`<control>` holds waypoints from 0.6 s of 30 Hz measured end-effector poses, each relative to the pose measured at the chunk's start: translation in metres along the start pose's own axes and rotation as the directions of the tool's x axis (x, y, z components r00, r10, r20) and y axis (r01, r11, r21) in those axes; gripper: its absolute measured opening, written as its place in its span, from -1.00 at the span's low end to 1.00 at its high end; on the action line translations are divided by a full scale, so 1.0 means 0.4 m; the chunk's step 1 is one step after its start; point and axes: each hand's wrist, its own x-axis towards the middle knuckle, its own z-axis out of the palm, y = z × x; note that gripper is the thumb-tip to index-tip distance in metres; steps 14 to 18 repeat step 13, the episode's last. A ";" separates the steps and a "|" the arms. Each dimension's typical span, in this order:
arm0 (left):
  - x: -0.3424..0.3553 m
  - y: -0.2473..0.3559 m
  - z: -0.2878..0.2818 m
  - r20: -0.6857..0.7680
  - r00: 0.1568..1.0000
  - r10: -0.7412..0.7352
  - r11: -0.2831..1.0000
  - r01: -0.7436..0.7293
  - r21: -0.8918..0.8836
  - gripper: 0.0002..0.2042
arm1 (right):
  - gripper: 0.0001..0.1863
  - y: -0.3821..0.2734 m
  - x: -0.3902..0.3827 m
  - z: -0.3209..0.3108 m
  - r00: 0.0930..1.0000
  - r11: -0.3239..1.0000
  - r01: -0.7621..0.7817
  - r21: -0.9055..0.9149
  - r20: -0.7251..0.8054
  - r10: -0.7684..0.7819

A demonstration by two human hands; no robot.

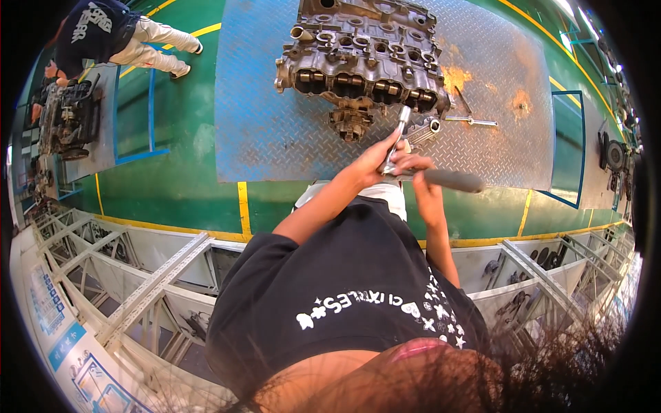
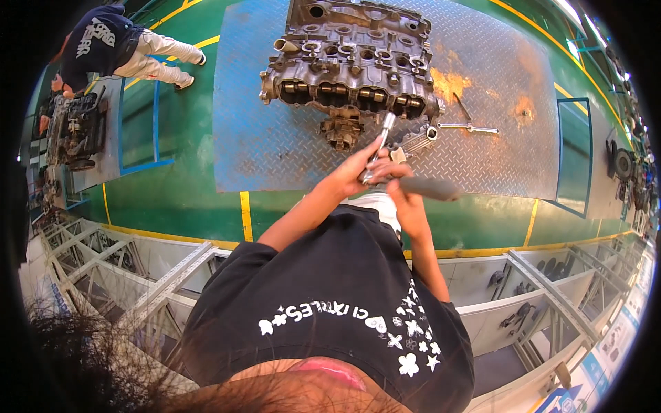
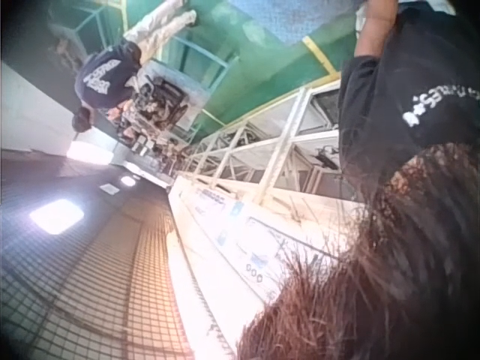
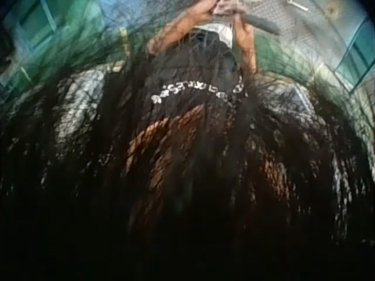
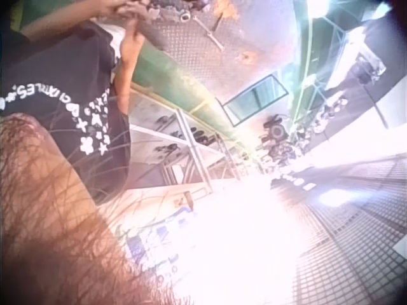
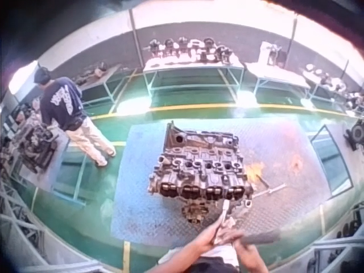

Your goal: The person uses a ratchet and socket to work on an engine cylinder head, handling small parts by hand and using the tool to secure or loosen components.

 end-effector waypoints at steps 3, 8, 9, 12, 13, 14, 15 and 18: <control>-0.080 -0.006 -0.028 -0.185 0.982 -0.023 1.000 0.024 0.001 -0.58 | -0.86 -0.134 0.050 0.026 0.947 0.748 0.221 -0.626 0.322 -0.010; -0.203 0.024 -0.098 0.009 1.000 0.001 0.999 -0.001 0.042 -0.55 | -0.84 -0.126 0.229 -0.077 0.997 0.797 0.028 -0.603 -0.041 -0.067; -0.217 0.027 -0.114 0.132 0.991 0.027 1.000 -0.027 0.003 -0.54 | -0.84 -0.085 0.288 -0.098 0.987 0.559 -0.037 -0.828 -0.118 -0.110; -0.242 0.036 -0.149 0.150 0.981 0.125 0.992 -0.121 -0.035 -0.52 | -0.76 0.026 0.432 -0.136 0.974 0.158 -0.196 -0.968 -0.211 -0.084; -0.260 0.030 -0.161 0.143 0.971 0.193 0.979 -0.181 -0.093 -0.52 | -0.71 0.055 0.462 -0.124 0.965 0.055 -0.261 -0.964 -0.260 0.020; -0.260 0.030 -0.161 0.143 0.971 0.193 0.979 -0.181 -0.093 -0.52 | -0.71 0.055 0.462 -0.124 0.965 0.055 -0.261 -0.964 -0.260 0.020; -0.260 0.030 -0.161 0.143 0.971 0.193 0.979 -0.181 -0.093 -0.52 | -0.71 0.055 0.462 -0.124 0.965 0.055 -0.261 -0.964 -0.260 0.020; -0.260 0.030 -0.161 0.143 0.971 0.193 0.979 -0.181 -0.093 -0.52 | -0.71 0.055 0.462 -0.124 0.965 0.055 -0.261 -0.964 -0.260 0.020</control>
